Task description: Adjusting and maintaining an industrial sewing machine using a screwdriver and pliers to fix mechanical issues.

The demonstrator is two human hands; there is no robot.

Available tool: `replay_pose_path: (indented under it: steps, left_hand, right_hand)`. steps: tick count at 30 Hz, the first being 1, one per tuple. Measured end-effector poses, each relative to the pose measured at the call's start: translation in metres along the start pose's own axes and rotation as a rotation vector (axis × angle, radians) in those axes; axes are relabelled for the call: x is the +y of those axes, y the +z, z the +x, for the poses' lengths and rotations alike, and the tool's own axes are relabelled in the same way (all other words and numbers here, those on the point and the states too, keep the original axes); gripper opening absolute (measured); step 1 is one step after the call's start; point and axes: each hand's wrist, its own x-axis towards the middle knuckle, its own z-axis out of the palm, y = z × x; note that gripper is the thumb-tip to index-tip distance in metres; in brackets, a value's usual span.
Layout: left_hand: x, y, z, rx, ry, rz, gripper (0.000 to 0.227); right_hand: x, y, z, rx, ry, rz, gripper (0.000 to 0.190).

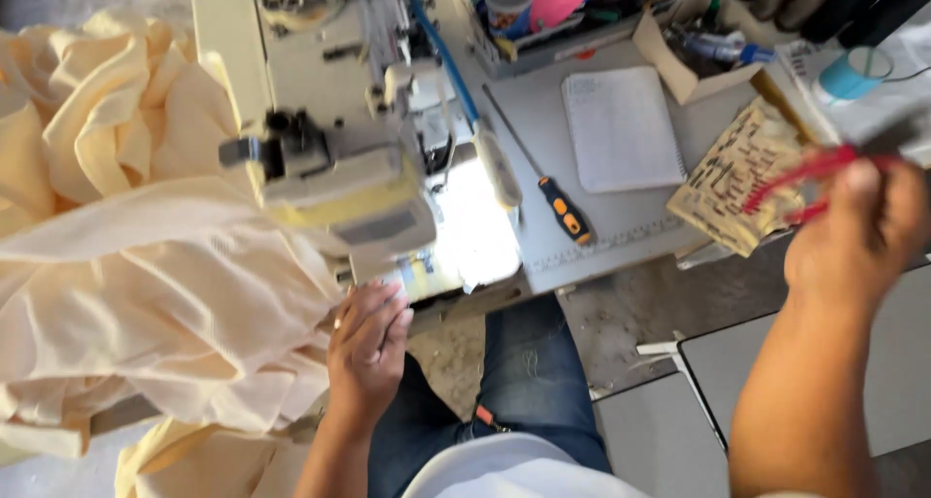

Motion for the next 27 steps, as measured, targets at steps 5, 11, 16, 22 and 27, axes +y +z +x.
replay_pose_path:
  steps: [5, 11, 16, 22, 27]
  left_hand:
    - [0.015, -0.011, 0.000, -0.065, -0.097, 0.024, 0.014]
    - [0.045, -0.018, -0.006, 0.013, -0.029, -0.011, 0.017]
    - [0.065, -0.012, 0.001, -0.056, -0.007, 0.004, 0.010]
    - [0.054, 0.008, 0.020, -0.007, -0.082, 0.104, 0.029]
    - [0.054, 0.005, 0.036, -0.050, -0.253, 0.079, 0.026]
  right_hand:
    - [-0.064, -0.023, -0.124, -0.019, 0.807, 0.537, 0.038]
    - [-0.080, -0.007, -0.250, -0.423, 1.392, 0.896, 0.056]
    - [-0.150, 0.067, -0.239, -0.731, 1.415, 1.147, 0.062]
    - [-0.167, 0.165, -0.237, -0.706, 1.116, 0.980, 0.043]
    - [-0.162, 0.189, -0.233, -0.768, 1.138, 0.901, 0.037]
